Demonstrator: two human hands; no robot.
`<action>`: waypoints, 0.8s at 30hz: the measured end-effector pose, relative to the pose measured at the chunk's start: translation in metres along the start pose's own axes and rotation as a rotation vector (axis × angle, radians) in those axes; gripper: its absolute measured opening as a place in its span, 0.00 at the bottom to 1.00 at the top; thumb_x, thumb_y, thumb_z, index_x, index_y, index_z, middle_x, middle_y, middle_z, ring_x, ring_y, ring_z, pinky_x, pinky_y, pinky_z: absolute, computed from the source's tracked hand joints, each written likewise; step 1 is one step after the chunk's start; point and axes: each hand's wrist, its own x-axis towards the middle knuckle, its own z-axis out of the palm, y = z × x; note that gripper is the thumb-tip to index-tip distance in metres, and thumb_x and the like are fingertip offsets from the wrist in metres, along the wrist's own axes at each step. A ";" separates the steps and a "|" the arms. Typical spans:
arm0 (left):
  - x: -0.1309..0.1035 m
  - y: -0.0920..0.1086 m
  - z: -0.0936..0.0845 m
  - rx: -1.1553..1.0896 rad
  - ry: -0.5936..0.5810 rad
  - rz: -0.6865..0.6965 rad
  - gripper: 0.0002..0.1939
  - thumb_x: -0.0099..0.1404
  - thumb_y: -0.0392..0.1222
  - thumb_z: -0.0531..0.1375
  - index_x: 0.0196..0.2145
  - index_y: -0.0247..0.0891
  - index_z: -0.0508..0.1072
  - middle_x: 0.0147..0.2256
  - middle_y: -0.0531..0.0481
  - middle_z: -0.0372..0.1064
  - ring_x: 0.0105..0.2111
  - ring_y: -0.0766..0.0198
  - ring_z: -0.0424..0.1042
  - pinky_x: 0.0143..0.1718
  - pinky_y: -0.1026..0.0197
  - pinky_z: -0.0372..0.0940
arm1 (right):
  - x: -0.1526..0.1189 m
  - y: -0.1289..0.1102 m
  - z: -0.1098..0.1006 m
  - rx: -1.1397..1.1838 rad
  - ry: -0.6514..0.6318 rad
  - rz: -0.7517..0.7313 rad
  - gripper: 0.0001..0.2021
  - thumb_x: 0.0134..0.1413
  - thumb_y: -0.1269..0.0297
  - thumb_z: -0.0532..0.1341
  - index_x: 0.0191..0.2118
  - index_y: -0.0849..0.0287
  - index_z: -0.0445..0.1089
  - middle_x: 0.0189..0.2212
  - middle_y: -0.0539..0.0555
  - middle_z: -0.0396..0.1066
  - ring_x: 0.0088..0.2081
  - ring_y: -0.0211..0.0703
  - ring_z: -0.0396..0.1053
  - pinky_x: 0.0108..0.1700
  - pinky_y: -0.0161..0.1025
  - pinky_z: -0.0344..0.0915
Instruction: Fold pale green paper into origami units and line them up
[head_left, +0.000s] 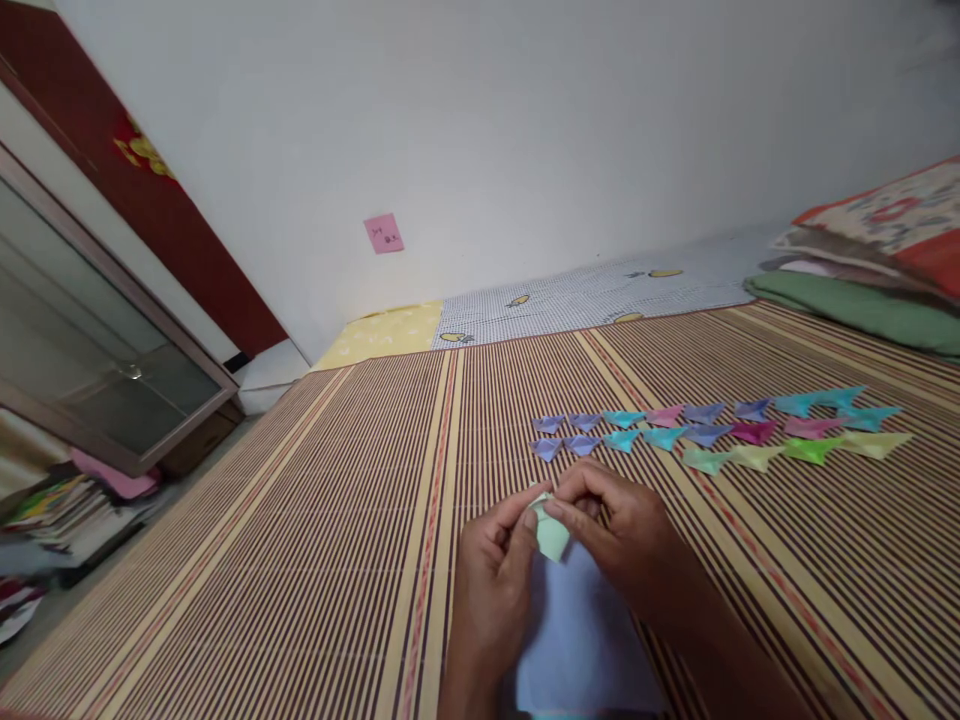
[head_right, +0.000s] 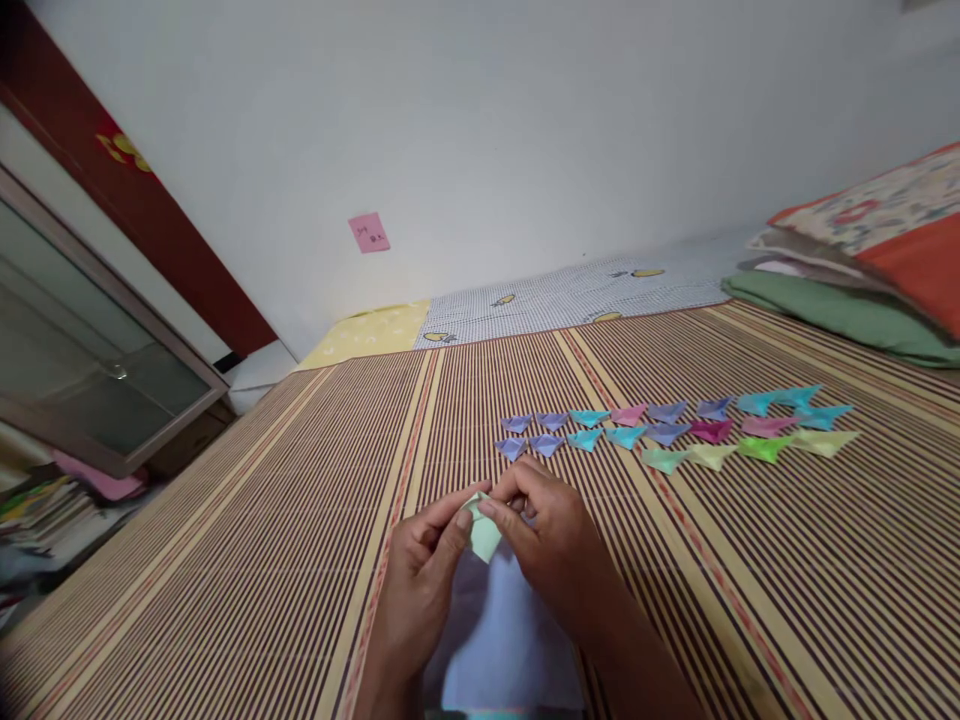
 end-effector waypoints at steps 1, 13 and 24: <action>0.000 -0.001 0.000 0.013 -0.001 -0.003 0.15 0.71 0.46 0.61 0.52 0.42 0.81 0.45 0.43 0.81 0.42 0.56 0.76 0.47 0.55 0.68 | 0.000 0.000 0.000 -0.003 0.004 0.011 0.10 0.61 0.63 0.61 0.28 0.56 0.67 0.26 0.48 0.65 0.29 0.41 0.62 0.33 0.39 0.57; -0.002 0.004 0.002 -0.033 -0.037 -0.019 0.32 0.74 0.47 0.57 0.71 0.40 0.54 0.28 0.55 0.65 0.28 0.66 0.63 0.33 0.63 0.59 | 0.002 -0.001 -0.001 0.009 0.008 0.047 0.09 0.57 0.64 0.63 0.26 0.56 0.68 0.24 0.47 0.67 0.26 0.39 0.61 0.30 0.38 0.57; -0.004 0.004 0.000 0.052 -0.082 -0.018 0.30 0.73 0.46 0.58 0.69 0.43 0.59 0.37 0.48 0.76 0.35 0.62 0.72 0.43 0.59 0.65 | 0.001 -0.005 -0.001 -0.007 -0.025 0.020 0.06 0.60 0.64 0.63 0.32 0.56 0.75 0.27 0.48 0.67 0.29 0.40 0.64 0.32 0.39 0.60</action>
